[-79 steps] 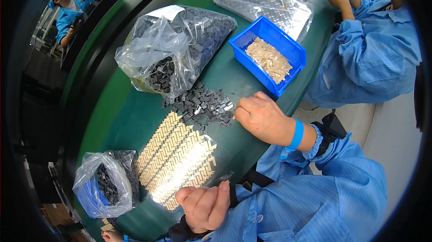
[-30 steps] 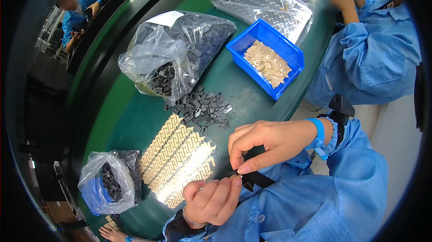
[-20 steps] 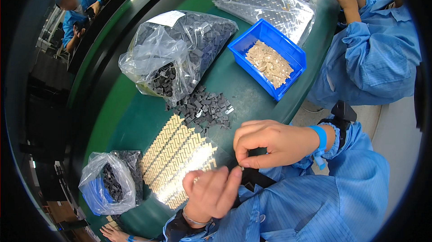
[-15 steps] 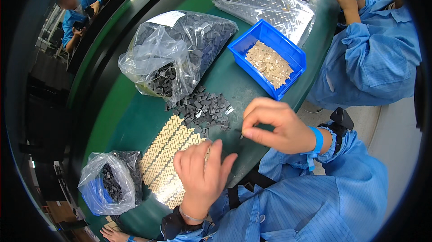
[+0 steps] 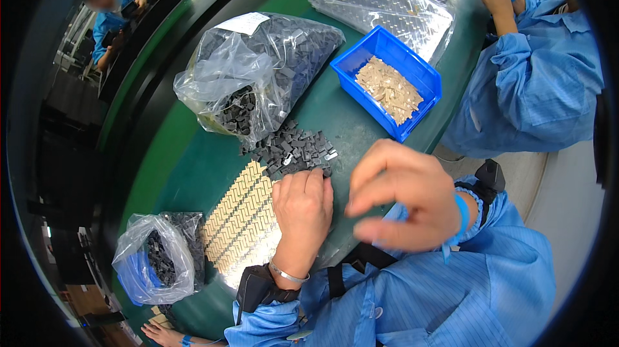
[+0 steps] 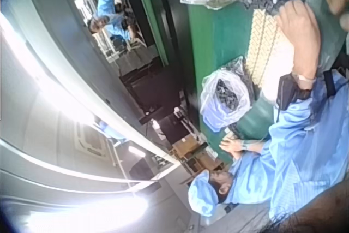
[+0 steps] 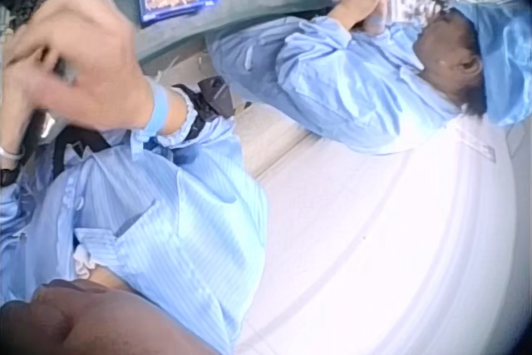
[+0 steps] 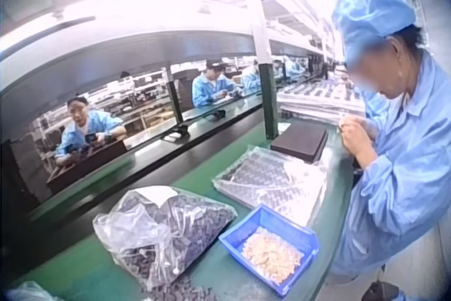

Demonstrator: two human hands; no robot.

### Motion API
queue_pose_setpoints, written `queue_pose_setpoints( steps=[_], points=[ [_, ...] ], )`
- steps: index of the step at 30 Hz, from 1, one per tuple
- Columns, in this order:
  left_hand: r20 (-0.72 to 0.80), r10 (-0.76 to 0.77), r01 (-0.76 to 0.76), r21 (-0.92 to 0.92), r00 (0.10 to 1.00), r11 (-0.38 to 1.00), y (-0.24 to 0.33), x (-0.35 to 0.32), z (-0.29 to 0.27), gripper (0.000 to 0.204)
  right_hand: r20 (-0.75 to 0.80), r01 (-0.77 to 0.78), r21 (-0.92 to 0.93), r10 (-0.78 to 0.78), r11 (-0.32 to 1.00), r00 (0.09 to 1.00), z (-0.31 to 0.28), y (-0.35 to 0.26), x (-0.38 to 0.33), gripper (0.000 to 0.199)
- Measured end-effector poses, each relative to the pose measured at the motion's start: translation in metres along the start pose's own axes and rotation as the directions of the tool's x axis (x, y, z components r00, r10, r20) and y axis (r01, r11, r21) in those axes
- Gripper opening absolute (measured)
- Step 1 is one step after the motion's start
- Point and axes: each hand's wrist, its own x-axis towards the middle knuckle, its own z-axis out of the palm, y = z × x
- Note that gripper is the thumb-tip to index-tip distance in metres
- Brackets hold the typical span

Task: The person is assembling small electronic components, specifically placing small black components onto a grid.

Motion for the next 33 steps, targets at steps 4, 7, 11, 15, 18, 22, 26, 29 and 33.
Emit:
queue_pose_setpoints(
  steps=[4,7,11,15,18,22,26,29,33],
  points=[
    [-0.096,0.023,-0.024,-0.009,0.995,1.0,-0.005,-0.004,0.006,0.02,0.098,0.17,0.204,-0.193,0.964,0.976,0.011,-0.034,0.019,0.023],
    [-0.109,0.061,-0.058,0.035,0.992,0.998,-0.001,-0.005,0.001,0.023,0.199,0.293,0.324,-0.368,0.899,0.908,0.026,-0.049,0.022,0.027],
    [-0.3,-0.006,-0.031,-0.118,0.954,0.992,0.001,-0.003,-0.017,0.029,0.012,0.237,0.345,-0.257,0.908,0.966,0.025,-0.054,0.024,0.027],
    [0.036,-0.612,0.244,-0.934,0.79,0.26,0.009,-0.026,-0.066,0.018,-0.019,0.198,0.078,-0.197,0.977,0.98,0.02,-0.017,0.031,0.038],
    [0.213,-0.634,0.068,-0.967,0.743,-0.244,0.024,-0.04,-0.076,0.018,0.002,-0.116,0.224,0.119,0.968,0.993,0.05,0.013,-0.008,0.049],
    [0.141,-0.678,0.046,-0.987,0.721,-0.156,0.04,-0.053,-0.066,0.016,0.048,-0.306,0.717,0.394,0.626,0.918,0.084,0.014,-0.029,0.052],
    [-0.018,-0.712,-0.041,-0.999,0.702,-0.016,0.046,-0.057,-0.058,0.014,0.027,-0.31,0.632,0.379,0.711,0.925,0.087,0.011,-0.026,0.054],
    [-0.084,-0.719,-0.062,-0.996,0.689,0.057,0.043,-0.058,-0.052,0.014,-0.002,-0.272,0.494,0.314,0.826,0.949,0.087,0.012,-0.023,0.053],
    [-0.1,-0.737,-0.056,-0.995,0.669,0.085,0.039,-0.062,-0.049,0.017,0.018,-0.309,0.487,0.345,0.817,0.939,0.091,0.012,-0.023,0.053]
  ],
)
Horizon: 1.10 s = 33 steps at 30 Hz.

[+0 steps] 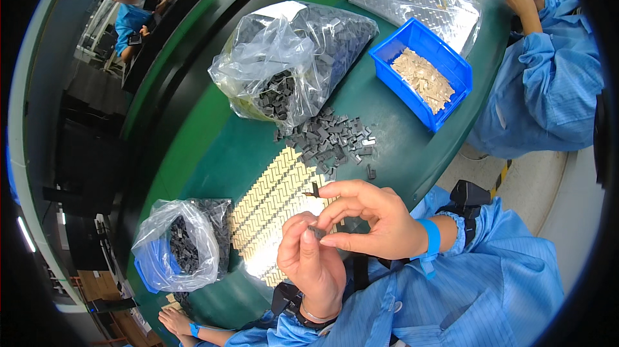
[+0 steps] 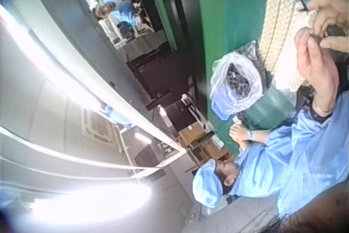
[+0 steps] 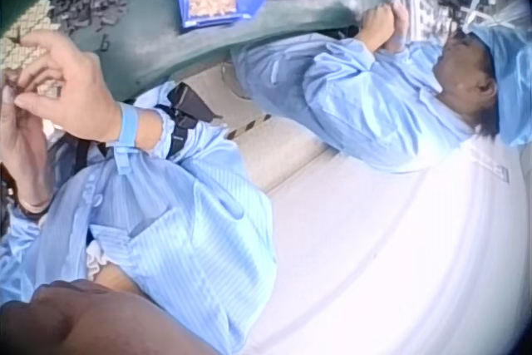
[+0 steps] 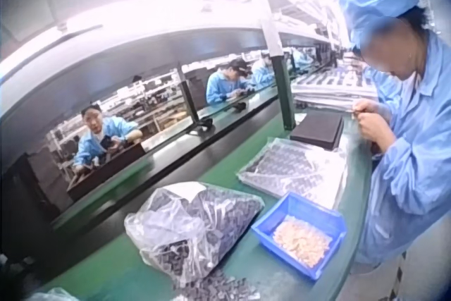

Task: The person is assembling small electronic components, specifically placing small black components onto a grid.

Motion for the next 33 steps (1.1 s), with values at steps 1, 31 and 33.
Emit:
queue_pose_setpoints(
  steps=[1,31,33],
  points=[
    [-0.003,-0.004,0.004,-0.001,1.0,1.0,0.0,0.0,-0.001,0.017,0.007,0.011,-0.006,-0.01,1.0,1.0,-0.001,0.001,0.001,0.052],
    [0.043,-0.337,0.338,-0.013,0.941,0.941,0.01,-0.012,-0.024,0.027,0.029,-0.223,0.421,0.233,0.879,0.972,0.0,0.016,-0.015,0.003],
    [0.035,-0.325,0.323,0.039,0.945,0.945,0.009,-0.013,-0.025,0.027,0.021,-0.223,0.416,0.236,0.882,0.971,0.0,0.016,-0.015,0.003]
  ],
)
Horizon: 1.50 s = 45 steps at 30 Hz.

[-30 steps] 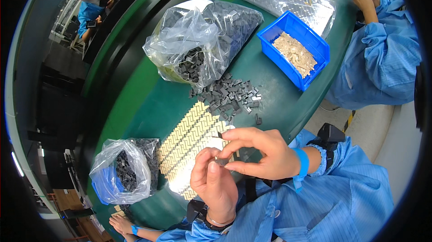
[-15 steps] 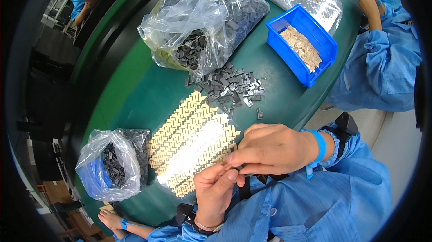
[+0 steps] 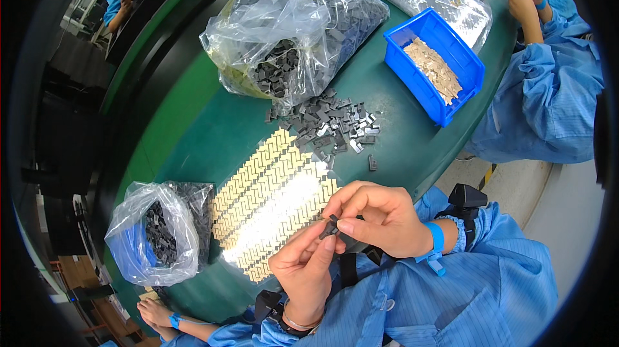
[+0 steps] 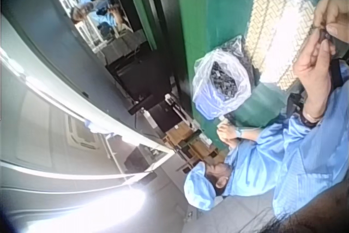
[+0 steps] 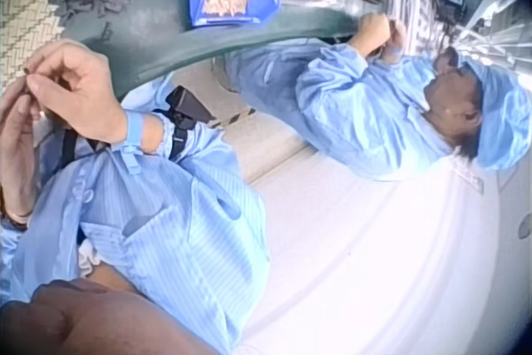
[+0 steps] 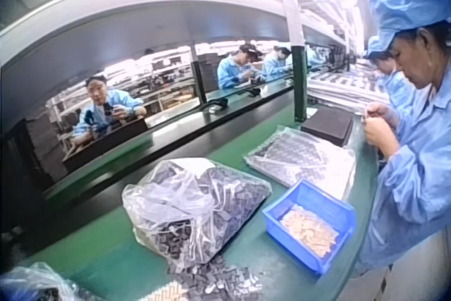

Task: The person is assembling small electronic components, specifically placing small black components onto a grid.

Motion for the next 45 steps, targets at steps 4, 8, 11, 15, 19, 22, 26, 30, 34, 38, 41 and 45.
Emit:
queue_pose_setpoints(
  steps=[4,8,11,15,19,22,26,30,34,38,41,45],
  points=[
    [-0.001,0.019,-0.019,0.018,1.0,1.0,0.0,0.0,0.002,0.027,-0.006,0.052,-0.106,-0.053,0.993,0.999,-0.001,0.003,0.0,0.002],
    [-0.006,0.04,-0.04,0.049,0.999,0.998,0.0,0.0,0.002,0.026,0.025,0.119,-0.226,-0.116,0.967,0.993,-0.003,0.002,0.002,0.002],
    [0.003,0.045,-0.045,0.053,0.999,0.998,0.0,0.0,0.001,0.026,-0.001,0.091,-0.203,-0.093,0.975,0.996,-0.002,0.001,0.002,0.003],
    [0.012,0.044,-0.045,0.073,0.999,0.996,0.001,0.0,0.003,0.026,0.007,0.138,-0.34,-0.145,0.93,0.989,-0.005,-0.001,0.003,0.005],
    [0.026,0.056,-0.058,0.081,0.998,0.995,0.002,-0.001,0.003,0.026,0.004,0.157,-0.42,-0.171,0.894,0.985,-0.003,-0.004,0.003,0.007],
    [0.026,0.054,-0.056,0.105,0.998,0.993,0.003,-0.001,0.004,0.026,-0.007,0.143,-0.416,-0.161,0.898,0.987,-0.003,-0.005,0.002,0.008],
    [0.022,0.055,-0.057,0.119,0.998,0.991,0.003,-0.001,0.004,0.026,0.027,0.193,-0.473,-0.205,0.86,0.978,-0.004,-0.007,0.005,0.009],
    [0.022,0.057,-0.059,0.113,0.998,0.992,0.004,0.0,0.005,0.026,0.032,0.203,-0.503,-0.216,0.84,0.976,-0.002,-0.01,0.005,0.009],
    [0.029,0.046,-0.049,0.11,0.999,0.993,0.004,0.0,0.005,0.026,0.045,0.212,-0.528,-0.222,0.822,0.974,-0.003,-0.011,0.006,0.01],
    [0.027,0.044,-0.047,0.108,0.999,0.993,0.004,-0.001,0.007,0.026,0.064,0.229,-0.548,-0.233,0.805,0.97,-0.003,-0.012,0.006,0.011],
    [0.024,0.05,-0.053,0.109,0.998,0.993,0.005,-0.001,0.007,0.026,0.068,0.242,-0.558,-0.247,0.794,0.967,-0.003,-0.013,0.006,0.011],
    [0.032,0.042,-0.045,0.096,0.999,0.994,0.005,-0.001,0.007,0.025,0.07,0.247,-0.574,-0.254,0.781,0.965,-0.003,-0.013,0.006,0.011]
  ],
)
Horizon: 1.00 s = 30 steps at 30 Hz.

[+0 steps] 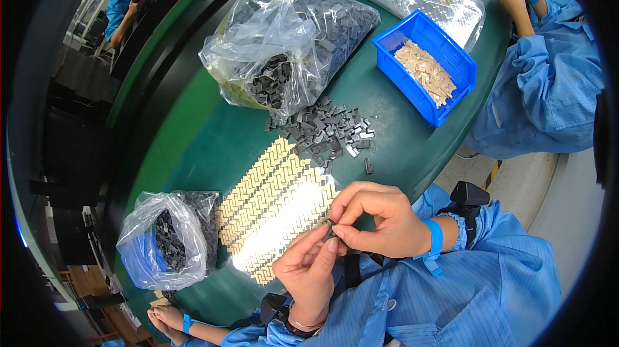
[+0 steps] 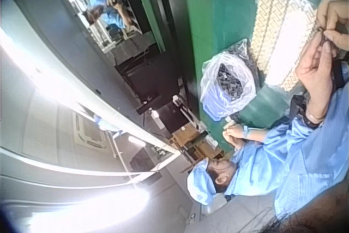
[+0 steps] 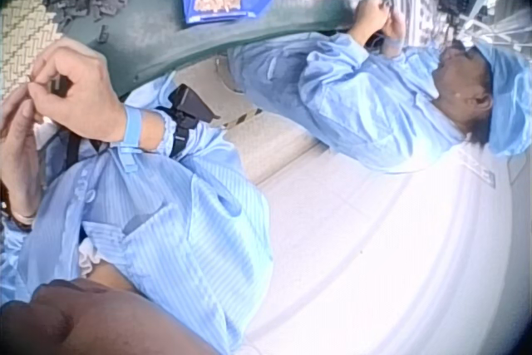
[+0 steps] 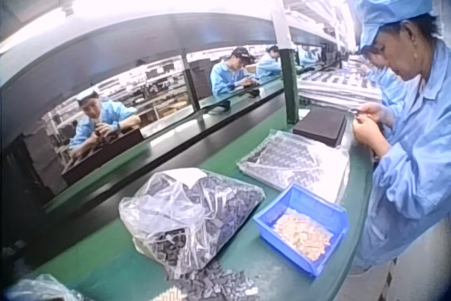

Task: The person is assembling small electronic components, specifically placing small black components onto a grid.

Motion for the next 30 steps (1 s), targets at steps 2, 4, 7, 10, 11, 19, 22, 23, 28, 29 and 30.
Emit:
queue_pose_setpoints(
  steps=[2,4,7,10,11,19,22,23,28,29,30],
  points=[
    [0.002,-0.001,0.001,-0.004,1.0,1.0,-0.001,0.0,0.0,0.025,0.0,0.0,-0.008,0.0,1.0,1.0,0.0,-0.001,0.0,0.011],
    [0.003,-0.001,0.001,-0.009,1.0,1.0,-0.001,0.0,0.0,0.024,-0.006,-0.018,-0.009,0.017,1.0,1.0,0.0,-0.003,-0.001,0.011],
    [0.01,0.006,-0.006,-0.022,1.0,1.0,-0.002,-0.001,0.0,0.024,-0.012,0.011,-0.025,-0.011,1.0,1.0,0.001,-0.002,-0.001,0.011],
    [-0.008,-0.009,0.008,-0.05,1.0,0.999,-0.001,-0.001,0.001,0.024,-0.017,0.021,-0.03,-0.021,0.999,1.0,0.001,-0.003,-0.001,0.011],
    [-0.018,-0.017,0.016,-0.058,1.0,0.998,-0.001,-0.002,0.001,0.024,-0.016,0.021,-0.03,-0.022,0.999,1.0,0.001,-0.003,-0.001,0.011],
    [-0.054,-0.037,0.031,-0.119,0.998,0.992,-0.001,0.0,0.005,0.02,-0.035,0.041,-0.025,-0.042,0.999,0.999,0.003,-0.001,-0.003,0.013],
    [-0.061,-0.027,0.018,-0.132,0.998,0.991,-0.001,0.0,0.007,0.018,-0.038,0.053,-0.028,-0.054,0.998,0.998,0.003,0.001,-0.003,0.012],
    [-0.075,-0.038,0.027,-0.146,0.996,0.989,0.0,0.0,0.009,0.018,-0.036,0.053,-0.027,-0.054,0.998,0.998,0.004,0.001,-0.003,0.012],
    [-0.079,-0.049,0.039,-0.132,0.996,0.99,-0.003,0.002,0.008,0.016,-0.051,0.027,-0.015,-0.028,1.0,0.998,0.004,0.002,-0.004,0.012],
    [-0.085,-0.052,0.04,-0.142,0.995,0.989,-0.003,0.002,0.007,0.016,-0.05,0.026,-0.015,-0.027,1.0,0.998,0.005,0.002,-0.004,0.012],
    [-0.091,-0.055,0.041,-0.151,0.994,0.988,-0.004,0.002,0.007,0.015,-0.056,0.028,-0.002,-0.028,1.0,0.998,0.005,0.003,-0.005,0.011]
  ],
)
